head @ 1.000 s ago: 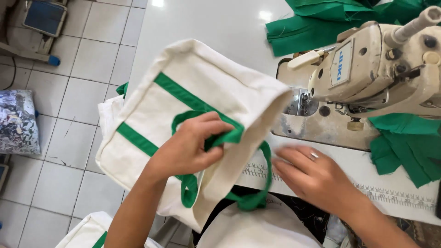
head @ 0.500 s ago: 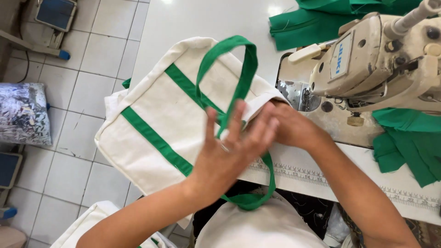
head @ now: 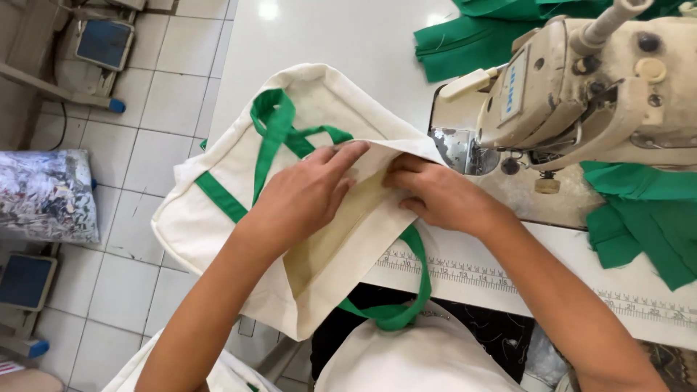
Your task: Trimming loose threads from canvas tote bags and inspecting them for quality control.
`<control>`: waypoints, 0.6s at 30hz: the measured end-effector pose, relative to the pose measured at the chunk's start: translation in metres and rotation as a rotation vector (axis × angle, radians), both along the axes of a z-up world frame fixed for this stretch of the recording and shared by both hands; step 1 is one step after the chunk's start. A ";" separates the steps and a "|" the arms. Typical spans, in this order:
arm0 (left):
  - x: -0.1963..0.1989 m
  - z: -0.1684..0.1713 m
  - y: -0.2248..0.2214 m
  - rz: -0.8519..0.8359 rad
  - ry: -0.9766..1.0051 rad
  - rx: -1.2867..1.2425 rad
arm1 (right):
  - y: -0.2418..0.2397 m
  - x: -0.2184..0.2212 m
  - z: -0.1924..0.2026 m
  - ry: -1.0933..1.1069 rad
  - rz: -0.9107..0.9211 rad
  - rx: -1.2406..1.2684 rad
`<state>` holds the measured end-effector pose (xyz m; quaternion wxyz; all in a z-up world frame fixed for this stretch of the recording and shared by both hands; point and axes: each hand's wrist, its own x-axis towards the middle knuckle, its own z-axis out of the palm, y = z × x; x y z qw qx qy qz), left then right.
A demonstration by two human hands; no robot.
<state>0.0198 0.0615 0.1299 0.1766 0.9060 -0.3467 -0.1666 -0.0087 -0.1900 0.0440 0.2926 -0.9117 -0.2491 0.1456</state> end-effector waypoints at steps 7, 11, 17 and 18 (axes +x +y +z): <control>-0.010 -0.060 -0.020 -0.152 -0.711 0.112 | 0.002 -0.008 -0.007 -0.097 -0.048 -0.006; -0.065 -0.077 -0.023 0.057 -0.301 0.184 | 0.006 0.000 -0.007 -0.089 -0.208 0.084; -0.096 -0.089 -0.062 0.369 -0.646 0.076 | 0.000 0.004 -0.005 -0.056 -0.289 0.186; -0.098 -0.087 -0.061 0.369 -0.650 0.078 | 0.002 0.000 -0.002 -0.059 -0.288 0.189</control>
